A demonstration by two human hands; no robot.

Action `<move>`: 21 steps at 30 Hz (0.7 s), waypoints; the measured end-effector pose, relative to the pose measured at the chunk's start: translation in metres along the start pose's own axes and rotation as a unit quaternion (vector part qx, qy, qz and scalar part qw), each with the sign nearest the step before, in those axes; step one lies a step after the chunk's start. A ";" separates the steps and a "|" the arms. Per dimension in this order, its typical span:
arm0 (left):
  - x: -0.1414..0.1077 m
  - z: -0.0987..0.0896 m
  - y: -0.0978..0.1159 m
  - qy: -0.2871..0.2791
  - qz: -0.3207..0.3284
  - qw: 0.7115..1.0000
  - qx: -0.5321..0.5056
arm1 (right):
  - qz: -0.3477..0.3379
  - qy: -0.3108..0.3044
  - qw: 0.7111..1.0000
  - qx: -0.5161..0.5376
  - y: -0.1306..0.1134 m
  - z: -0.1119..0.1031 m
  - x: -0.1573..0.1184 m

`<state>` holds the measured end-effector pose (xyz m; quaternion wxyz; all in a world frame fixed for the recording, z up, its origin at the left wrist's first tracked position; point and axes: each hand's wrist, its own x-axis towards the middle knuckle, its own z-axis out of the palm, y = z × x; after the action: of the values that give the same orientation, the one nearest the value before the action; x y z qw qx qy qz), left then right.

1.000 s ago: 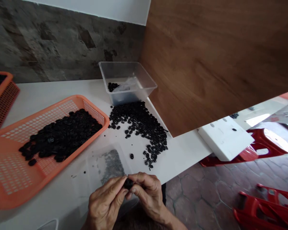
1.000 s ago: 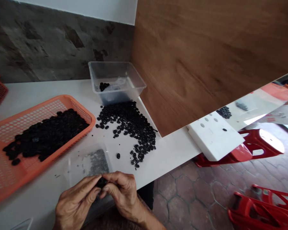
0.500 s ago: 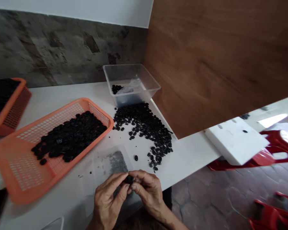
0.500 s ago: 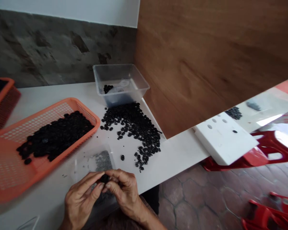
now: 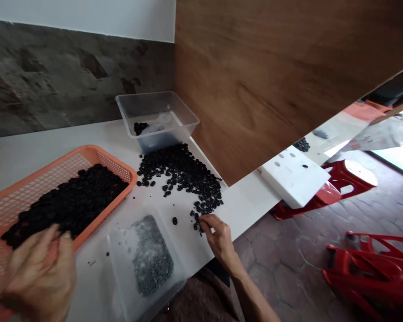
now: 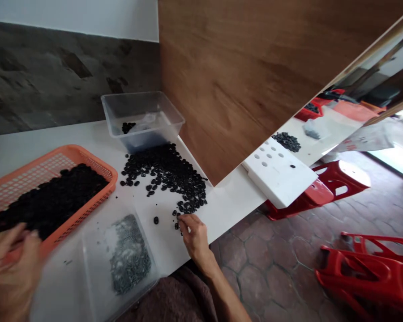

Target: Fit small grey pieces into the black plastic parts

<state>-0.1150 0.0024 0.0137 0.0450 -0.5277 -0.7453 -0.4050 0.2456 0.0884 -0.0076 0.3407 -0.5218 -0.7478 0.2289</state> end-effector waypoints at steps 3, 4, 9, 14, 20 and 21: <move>-0.022 0.022 0.047 0.013 0.149 0.986 0.071 | -0.058 -0.040 0.997 -0.035 -0.003 0.024 0.005; -0.031 0.031 0.062 -0.031 0.205 0.977 0.042 | -0.069 -0.049 0.995 -0.051 -0.002 0.030 0.007; -0.076 0.062 0.100 -0.357 0.218 0.900 0.119 | -0.058 -0.030 0.989 -0.135 0.021 0.020 0.013; -0.089 0.062 0.110 -0.493 0.176 0.832 0.183 | -0.070 -0.036 0.979 -0.190 0.031 0.006 -0.007; -0.078 0.065 0.128 -0.537 0.151 0.804 0.208 | -0.095 -0.053 0.965 -0.240 0.019 0.022 -0.019; -0.077 0.066 0.129 -0.537 0.150 0.804 0.206 | -0.097 -0.054 0.963 -0.247 0.018 0.025 -0.019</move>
<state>0.0488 0.0029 0.0029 -0.1948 -0.7443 -0.6278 0.1183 0.2422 0.0774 -0.0420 0.1810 -0.5017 -0.8453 0.0303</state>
